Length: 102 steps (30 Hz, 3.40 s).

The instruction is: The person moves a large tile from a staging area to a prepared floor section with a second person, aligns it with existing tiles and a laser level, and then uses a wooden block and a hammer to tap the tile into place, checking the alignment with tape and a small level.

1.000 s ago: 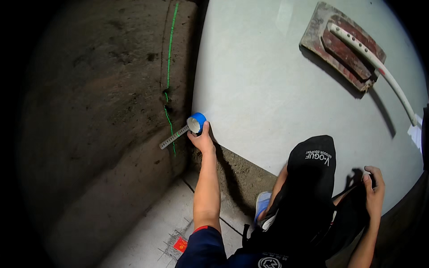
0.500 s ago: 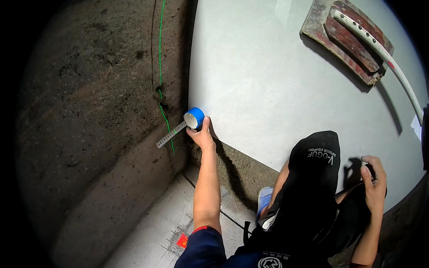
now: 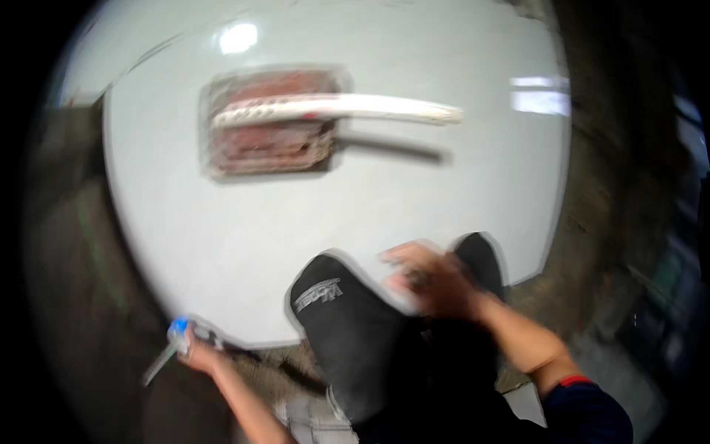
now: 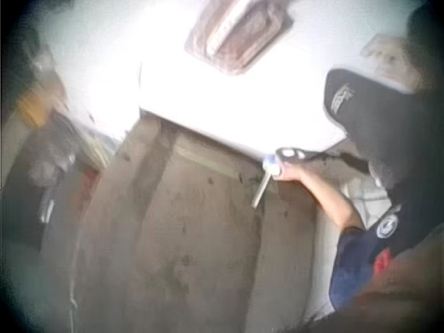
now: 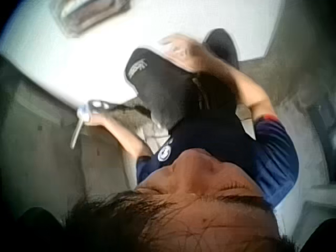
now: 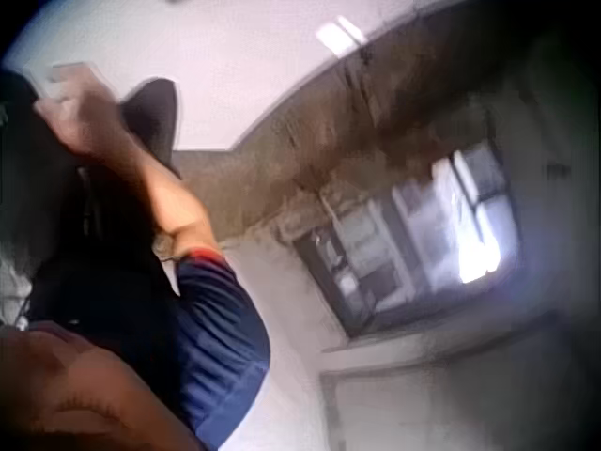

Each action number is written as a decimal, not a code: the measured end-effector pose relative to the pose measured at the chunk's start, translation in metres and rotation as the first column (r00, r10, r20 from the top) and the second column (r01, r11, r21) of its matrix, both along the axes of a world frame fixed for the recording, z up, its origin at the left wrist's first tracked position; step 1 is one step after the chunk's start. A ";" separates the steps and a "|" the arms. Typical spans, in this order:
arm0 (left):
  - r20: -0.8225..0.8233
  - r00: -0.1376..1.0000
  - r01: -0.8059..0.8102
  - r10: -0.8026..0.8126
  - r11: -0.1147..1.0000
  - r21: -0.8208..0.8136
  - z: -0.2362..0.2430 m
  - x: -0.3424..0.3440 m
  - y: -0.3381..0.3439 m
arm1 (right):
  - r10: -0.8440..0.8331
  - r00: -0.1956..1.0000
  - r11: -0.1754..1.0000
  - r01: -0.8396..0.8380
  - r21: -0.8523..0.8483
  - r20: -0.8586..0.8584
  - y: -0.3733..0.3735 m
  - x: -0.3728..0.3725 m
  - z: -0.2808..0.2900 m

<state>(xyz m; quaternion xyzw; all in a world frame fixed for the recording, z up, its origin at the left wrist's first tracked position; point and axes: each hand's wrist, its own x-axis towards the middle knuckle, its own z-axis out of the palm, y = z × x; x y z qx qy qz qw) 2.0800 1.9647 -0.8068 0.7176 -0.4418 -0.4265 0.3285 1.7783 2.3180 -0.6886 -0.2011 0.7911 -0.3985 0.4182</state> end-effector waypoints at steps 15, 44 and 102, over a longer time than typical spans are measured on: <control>-0.514 -0.677 0.640 -0.527 -0.767 -0.057 0.109 -0.314 0.385 | -0.680 0.714 0.709 0.698 -0.096 0.165 0.231 0.044 0.013; 0.674 -0.060 0.929 -0.737 -0.288 -0.232 0.014 -0.351 0.190 | -0.858 -0.417 -0.448 0.893 0.038 -0.301 0.454 0.099 -0.186; 0.818 0.328 0.751 -0.473 0.656 0.078 -0.056 -0.254 0.238 | -0.634 0.715 0.764 0.639 0.089 0.295 0.112 -0.087 0.077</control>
